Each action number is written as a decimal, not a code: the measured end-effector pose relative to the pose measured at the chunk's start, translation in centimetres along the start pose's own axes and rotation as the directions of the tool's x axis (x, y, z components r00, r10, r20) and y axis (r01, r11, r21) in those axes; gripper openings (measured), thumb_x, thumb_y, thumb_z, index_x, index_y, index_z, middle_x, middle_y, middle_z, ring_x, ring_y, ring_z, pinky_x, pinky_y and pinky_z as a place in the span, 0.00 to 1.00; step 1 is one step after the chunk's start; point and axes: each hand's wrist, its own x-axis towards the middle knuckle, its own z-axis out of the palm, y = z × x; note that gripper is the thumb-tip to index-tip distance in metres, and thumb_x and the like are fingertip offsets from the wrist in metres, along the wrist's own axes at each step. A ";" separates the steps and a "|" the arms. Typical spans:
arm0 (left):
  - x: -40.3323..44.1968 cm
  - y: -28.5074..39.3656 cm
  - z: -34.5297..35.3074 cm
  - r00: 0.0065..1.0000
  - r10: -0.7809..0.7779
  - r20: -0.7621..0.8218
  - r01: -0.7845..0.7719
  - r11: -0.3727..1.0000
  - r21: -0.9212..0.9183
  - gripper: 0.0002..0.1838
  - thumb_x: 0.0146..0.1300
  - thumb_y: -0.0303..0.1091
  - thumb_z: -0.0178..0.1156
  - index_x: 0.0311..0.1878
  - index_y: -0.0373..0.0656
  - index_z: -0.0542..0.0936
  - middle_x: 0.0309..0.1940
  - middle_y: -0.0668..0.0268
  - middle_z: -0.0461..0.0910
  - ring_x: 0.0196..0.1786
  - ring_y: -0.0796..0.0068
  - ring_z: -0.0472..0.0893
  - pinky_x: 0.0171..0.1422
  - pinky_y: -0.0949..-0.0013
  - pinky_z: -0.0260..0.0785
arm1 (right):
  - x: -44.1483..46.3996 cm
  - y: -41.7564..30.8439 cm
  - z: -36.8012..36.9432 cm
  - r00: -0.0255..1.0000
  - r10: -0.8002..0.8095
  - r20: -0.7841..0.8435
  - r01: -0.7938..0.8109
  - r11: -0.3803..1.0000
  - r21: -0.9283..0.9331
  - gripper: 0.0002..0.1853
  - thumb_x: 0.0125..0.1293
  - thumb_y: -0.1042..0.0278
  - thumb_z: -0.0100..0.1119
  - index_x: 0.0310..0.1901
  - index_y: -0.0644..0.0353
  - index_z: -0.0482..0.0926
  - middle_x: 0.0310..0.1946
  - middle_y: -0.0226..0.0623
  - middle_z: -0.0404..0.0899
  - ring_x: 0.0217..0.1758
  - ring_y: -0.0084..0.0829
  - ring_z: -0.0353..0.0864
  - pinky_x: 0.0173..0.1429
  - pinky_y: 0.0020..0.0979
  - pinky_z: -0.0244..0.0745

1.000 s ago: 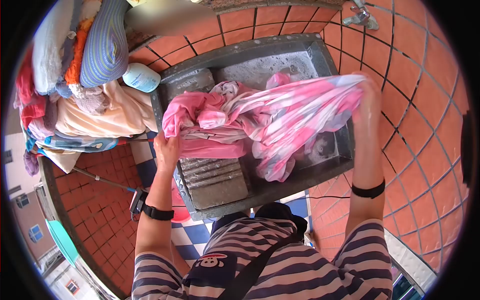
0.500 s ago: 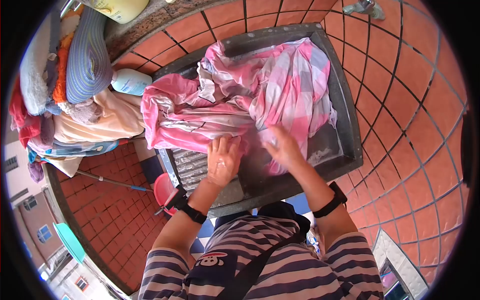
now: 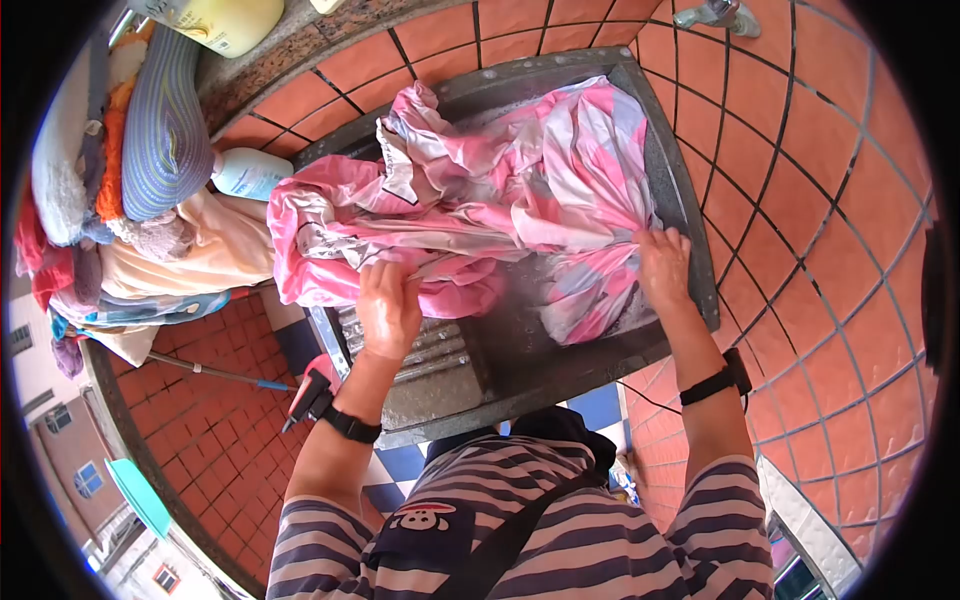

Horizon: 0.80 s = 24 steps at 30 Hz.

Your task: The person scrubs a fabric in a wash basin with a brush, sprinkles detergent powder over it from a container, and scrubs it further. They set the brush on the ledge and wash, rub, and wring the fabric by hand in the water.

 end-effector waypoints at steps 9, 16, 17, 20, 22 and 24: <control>1.0 8.6 -15.8 0.958 0.107 -0.264 -0.191 0.930 -0.316 0.07 0.51 0.19 0.62 0.32 0.39 0.74 0.29 0.62 0.72 0.30 0.69 0.70 0.35 0.70 0.63 | 1.2 -10.8 -5.9 0.981 -0.058 -0.187 0.165 0.759 0.629 0.46 0.45 0.60 0.74 0.67 0.53 0.62 0.62 0.53 0.63 0.67 0.54 0.60 0.67 0.48 0.57; 2.4 11.5 -23.8 0.776 0.006 -0.631 -0.385 0.797 -0.465 0.10 0.62 0.35 0.63 0.38 0.41 0.72 0.33 0.66 0.68 0.33 0.75 0.67 0.39 0.70 0.66 | 3.2 -19.6 -5.5 0.982 0.008 -0.187 0.167 0.415 0.894 0.17 0.61 0.68 0.58 0.51 0.63 0.78 0.40 0.40 0.81 0.48 0.32 0.79 0.59 0.39 0.67; 2.6 10.4 -25.1 0.731 -0.050 -0.681 -0.414 0.760 -0.500 0.11 0.63 0.35 0.61 0.39 0.39 0.73 0.34 0.64 0.68 0.34 0.74 0.68 0.40 0.69 0.68 | 3.6 -19.3 -10.4 0.973 0.172 -0.153 0.126 0.162 0.979 0.12 0.69 0.70 0.49 0.44 0.64 0.82 0.32 0.36 0.84 0.40 0.25 0.81 0.52 0.32 0.72; 3.3 7.2 -26.7 0.719 -0.368 -0.589 -0.361 0.526 -0.770 0.09 0.66 0.28 0.55 0.45 0.31 0.75 0.43 0.57 0.77 0.45 0.70 0.77 0.45 0.70 0.73 | 4.7 -15.7 -17.8 0.881 0.280 -0.381 0.416 -0.074 0.906 0.17 0.71 0.65 0.45 0.53 0.69 0.75 0.47 0.37 0.79 0.49 0.25 0.78 0.51 0.27 0.73; 3.2 4.0 -24.9 0.830 -0.403 -0.386 -0.234 0.376 -0.896 0.07 0.66 0.26 0.56 0.44 0.33 0.77 0.42 0.60 0.79 0.43 0.73 0.78 0.49 0.70 0.72 | 5.1 -15.9 -25.1 0.862 0.418 -0.286 0.438 -0.330 0.836 0.16 0.70 0.65 0.51 0.53 0.67 0.74 0.46 0.39 0.79 0.46 0.27 0.80 0.50 0.28 0.76; 2.9 2.6 -20.9 0.876 -0.458 -0.152 -0.008 0.300 -0.954 0.05 0.64 0.25 0.59 0.41 0.36 0.78 0.43 0.63 0.79 0.45 0.76 0.77 0.55 0.71 0.69 | 4.1 -17.8 -30.8 0.862 0.420 -0.282 0.458 -0.408 0.790 0.20 0.69 0.62 0.48 0.57 0.67 0.71 0.49 0.42 0.78 0.51 0.31 0.79 0.54 0.33 0.76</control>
